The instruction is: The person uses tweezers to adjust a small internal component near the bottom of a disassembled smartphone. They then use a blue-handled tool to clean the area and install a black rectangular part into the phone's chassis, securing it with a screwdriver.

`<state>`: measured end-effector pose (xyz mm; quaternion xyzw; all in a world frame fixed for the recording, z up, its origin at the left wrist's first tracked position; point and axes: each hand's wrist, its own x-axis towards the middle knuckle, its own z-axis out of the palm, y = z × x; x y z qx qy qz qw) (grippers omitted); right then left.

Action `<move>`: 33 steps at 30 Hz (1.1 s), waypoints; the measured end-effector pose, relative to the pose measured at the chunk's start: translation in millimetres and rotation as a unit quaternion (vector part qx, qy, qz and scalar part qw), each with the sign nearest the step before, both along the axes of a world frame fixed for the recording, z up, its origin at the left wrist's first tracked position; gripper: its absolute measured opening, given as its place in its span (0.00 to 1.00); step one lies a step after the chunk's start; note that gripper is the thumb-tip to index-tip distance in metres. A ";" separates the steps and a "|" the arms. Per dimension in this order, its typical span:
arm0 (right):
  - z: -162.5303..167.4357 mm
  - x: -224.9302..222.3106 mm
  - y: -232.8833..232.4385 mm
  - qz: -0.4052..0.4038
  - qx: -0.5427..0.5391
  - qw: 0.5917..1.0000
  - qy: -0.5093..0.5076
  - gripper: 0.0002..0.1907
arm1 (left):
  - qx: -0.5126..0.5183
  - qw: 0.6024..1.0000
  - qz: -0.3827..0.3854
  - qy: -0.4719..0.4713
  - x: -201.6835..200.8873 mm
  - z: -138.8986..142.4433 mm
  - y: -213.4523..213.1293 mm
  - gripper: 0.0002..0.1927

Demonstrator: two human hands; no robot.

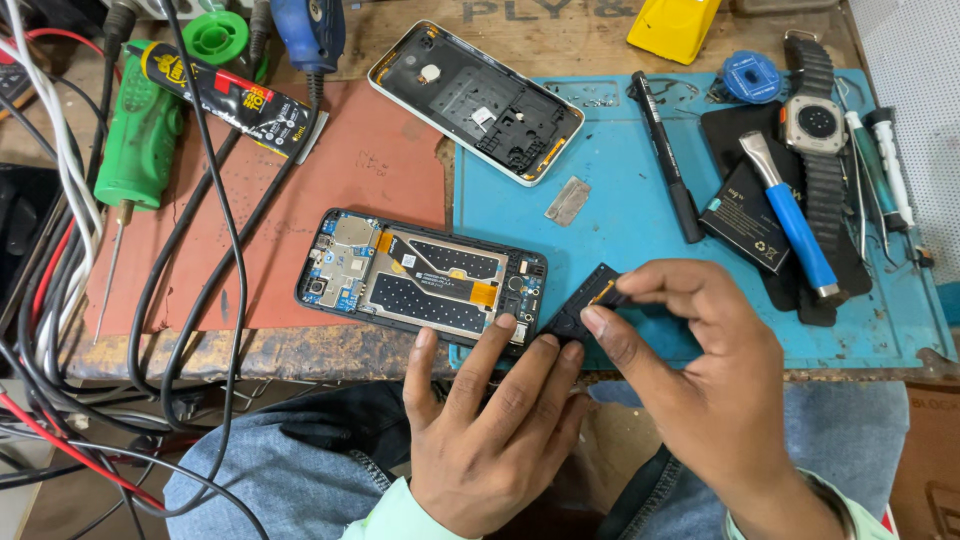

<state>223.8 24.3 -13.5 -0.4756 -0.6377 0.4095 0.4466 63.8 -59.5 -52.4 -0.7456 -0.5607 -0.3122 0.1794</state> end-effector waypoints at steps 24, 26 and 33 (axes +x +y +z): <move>-18.0 -2.5 -12.0 0.250 0.320 0.913 0.037 0.27 | 0.033 0.956 -0.056 -0.286 -20.3 3.3 -14.8 0.52; -20.6 -3.4 -12.3 0.262 0.323 0.909 0.031 0.31 | 0.026 0.956 -0.063 -0.285 -22.3 3.7 -16.0 0.51; -28.7 -1.3 -18.5 0.242 0.259 0.933 0.057 0.41 | 0.010 0.954 -0.100 -0.284 -28.9 5.6 -16.2 0.49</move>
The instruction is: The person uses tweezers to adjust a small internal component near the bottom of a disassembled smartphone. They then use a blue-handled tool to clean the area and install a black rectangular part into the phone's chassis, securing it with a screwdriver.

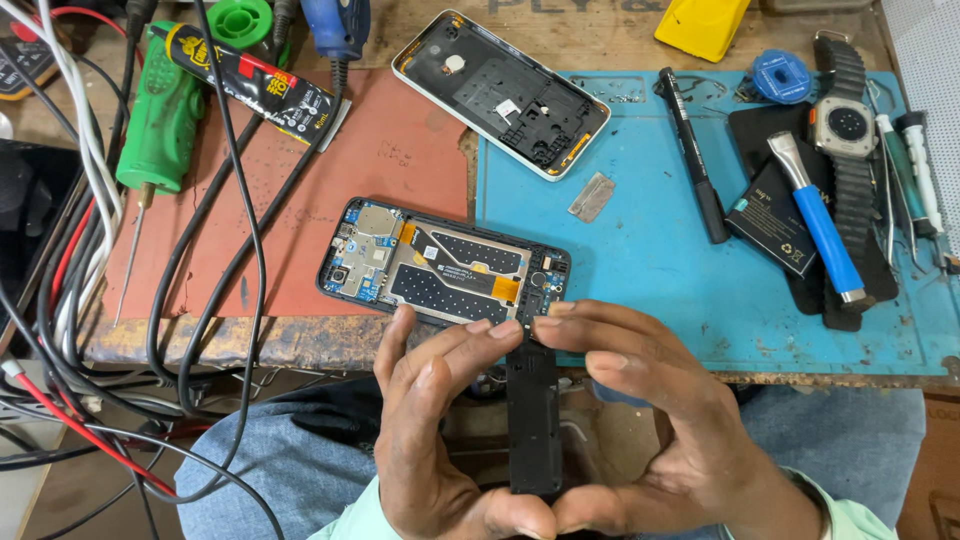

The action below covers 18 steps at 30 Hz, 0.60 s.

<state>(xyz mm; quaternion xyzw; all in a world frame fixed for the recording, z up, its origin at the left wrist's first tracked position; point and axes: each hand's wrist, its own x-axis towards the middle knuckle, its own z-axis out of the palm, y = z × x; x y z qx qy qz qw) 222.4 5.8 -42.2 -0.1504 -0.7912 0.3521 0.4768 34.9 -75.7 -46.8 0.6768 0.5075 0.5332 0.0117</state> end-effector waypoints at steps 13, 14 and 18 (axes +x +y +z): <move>5.9 1.2 9.8 -0.008 0.033 0.999 -0.032 0.41 | -0.027 0.999 -0.005 0.035 -2.5 2.1 3.9 0.49; 8.8 0.9 11.4 -0.013 0.034 0.999 -0.034 0.39 | -0.013 0.999 0.001 0.032 -3.5 2.7 5.6 0.48; 21.8 1.3 25.2 -0.103 0.057 0.991 -0.057 0.32 | -0.006 0.991 0.072 0.110 -7.7 6.4 12.5 0.37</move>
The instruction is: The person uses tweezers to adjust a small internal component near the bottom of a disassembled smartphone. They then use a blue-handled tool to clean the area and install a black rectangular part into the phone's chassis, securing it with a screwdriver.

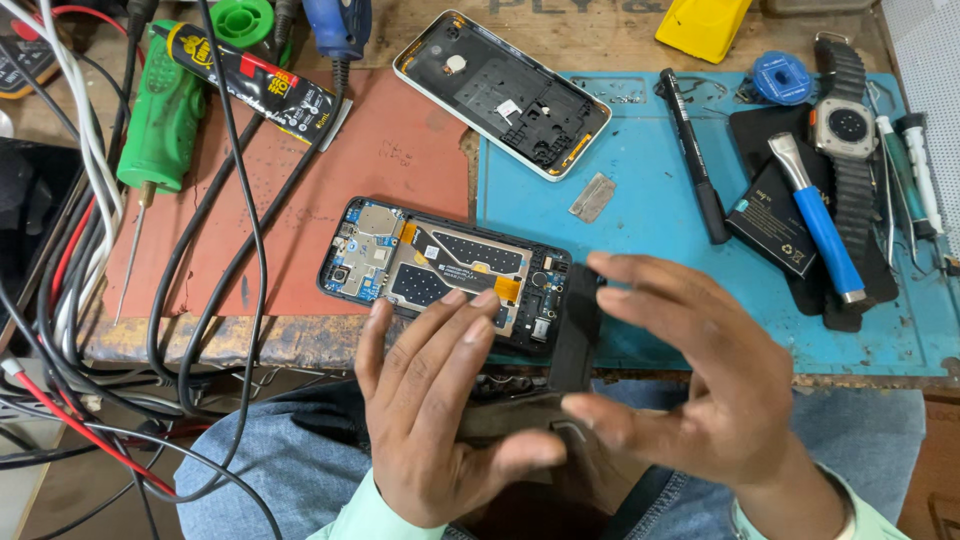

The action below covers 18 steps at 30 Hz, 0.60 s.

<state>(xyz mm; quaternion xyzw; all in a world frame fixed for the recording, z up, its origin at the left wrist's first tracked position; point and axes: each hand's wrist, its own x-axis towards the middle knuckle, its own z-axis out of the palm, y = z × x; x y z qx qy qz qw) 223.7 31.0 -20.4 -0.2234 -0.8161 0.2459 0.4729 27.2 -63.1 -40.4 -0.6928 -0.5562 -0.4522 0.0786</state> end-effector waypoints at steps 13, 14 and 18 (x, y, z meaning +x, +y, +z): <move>14.4 -13.4 19.9 -0.024 0.025 0.986 -0.163 0.26 | -0.064 0.997 0.040 -0.008 -3.2 4.6 6.3 0.28; 13.3 -13.4 19.5 -0.029 0.018 0.984 -0.172 0.27 | -0.069 0.997 0.041 -0.006 -3.3 4.5 5.7 0.27; 9.7 -11.8 19.0 -0.028 0.033 0.985 -0.169 0.27 | -0.074 0.996 0.046 0.001 -2.8 3.8 5.3 0.26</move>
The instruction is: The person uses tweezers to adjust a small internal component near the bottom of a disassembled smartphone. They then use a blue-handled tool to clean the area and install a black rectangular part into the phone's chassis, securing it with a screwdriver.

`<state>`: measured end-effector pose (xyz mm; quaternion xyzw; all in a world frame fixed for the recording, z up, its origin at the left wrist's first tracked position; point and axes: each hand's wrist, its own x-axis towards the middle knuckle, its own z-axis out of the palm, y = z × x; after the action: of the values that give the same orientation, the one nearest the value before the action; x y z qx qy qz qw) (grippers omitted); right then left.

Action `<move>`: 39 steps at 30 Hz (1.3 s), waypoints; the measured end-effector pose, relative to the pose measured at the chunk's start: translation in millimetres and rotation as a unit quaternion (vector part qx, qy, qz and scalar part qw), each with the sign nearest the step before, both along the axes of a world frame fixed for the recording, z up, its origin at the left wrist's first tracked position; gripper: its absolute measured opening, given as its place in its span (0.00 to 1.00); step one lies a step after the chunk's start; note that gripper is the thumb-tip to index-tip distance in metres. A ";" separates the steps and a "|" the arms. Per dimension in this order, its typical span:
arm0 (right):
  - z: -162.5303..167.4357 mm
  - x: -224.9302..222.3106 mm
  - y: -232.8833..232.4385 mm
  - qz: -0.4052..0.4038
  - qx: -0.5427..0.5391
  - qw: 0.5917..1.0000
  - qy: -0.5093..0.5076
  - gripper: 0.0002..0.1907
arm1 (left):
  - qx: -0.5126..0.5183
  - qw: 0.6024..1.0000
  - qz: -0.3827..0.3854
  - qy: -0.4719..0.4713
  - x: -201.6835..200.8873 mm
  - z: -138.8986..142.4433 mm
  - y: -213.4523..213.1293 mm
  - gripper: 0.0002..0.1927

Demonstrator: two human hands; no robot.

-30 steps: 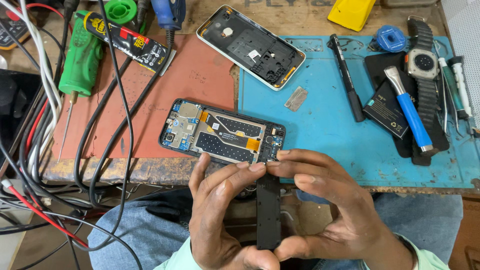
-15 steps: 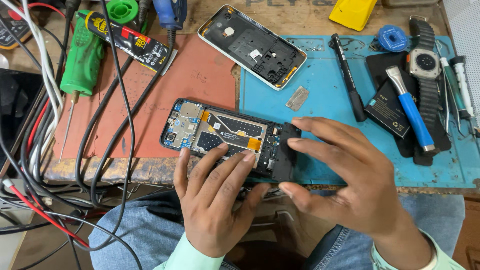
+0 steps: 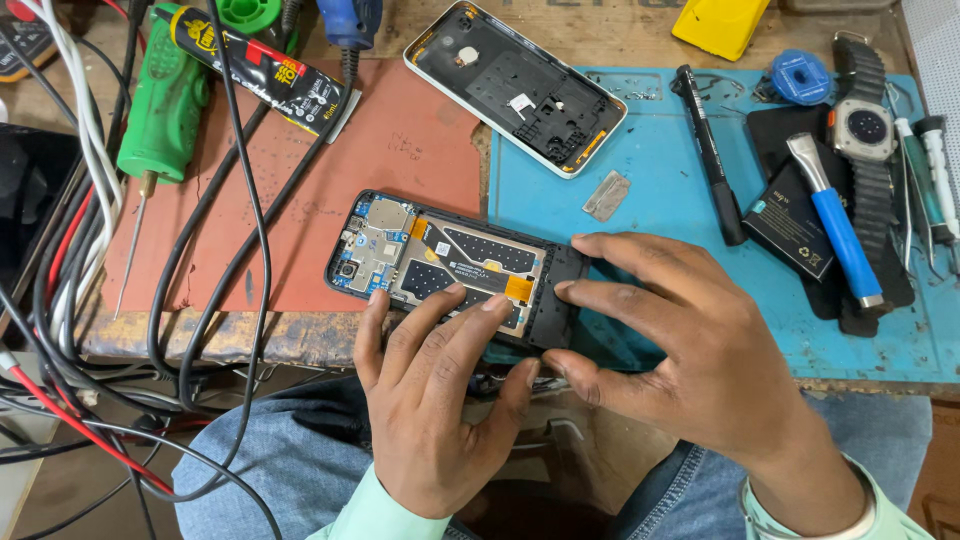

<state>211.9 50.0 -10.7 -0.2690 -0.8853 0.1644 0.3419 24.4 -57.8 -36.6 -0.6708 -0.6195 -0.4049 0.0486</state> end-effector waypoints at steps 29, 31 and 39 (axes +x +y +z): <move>0.4 -0.3 -1.2 0.012 0.007 1.000 -0.015 0.24 | -0.009 1.000 -0.007 0.010 -0.8 4.0 -0.6 0.13; 0.5 -0.5 -1.2 0.011 0.008 1.000 -0.016 0.23 | -0.007 1.000 -0.010 0.009 -0.9 4.0 -0.5 0.13; 1.9 -2.1 -1.8 0.012 0.016 0.999 -0.028 0.23 | -0.011 1.000 -0.009 0.028 -0.7 6.3 -0.2 0.13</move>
<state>209.8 48.2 -8.8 -0.2573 -0.9002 0.1467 0.3192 23.7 -58.0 -30.3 -0.6878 -0.6164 -0.3793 0.0553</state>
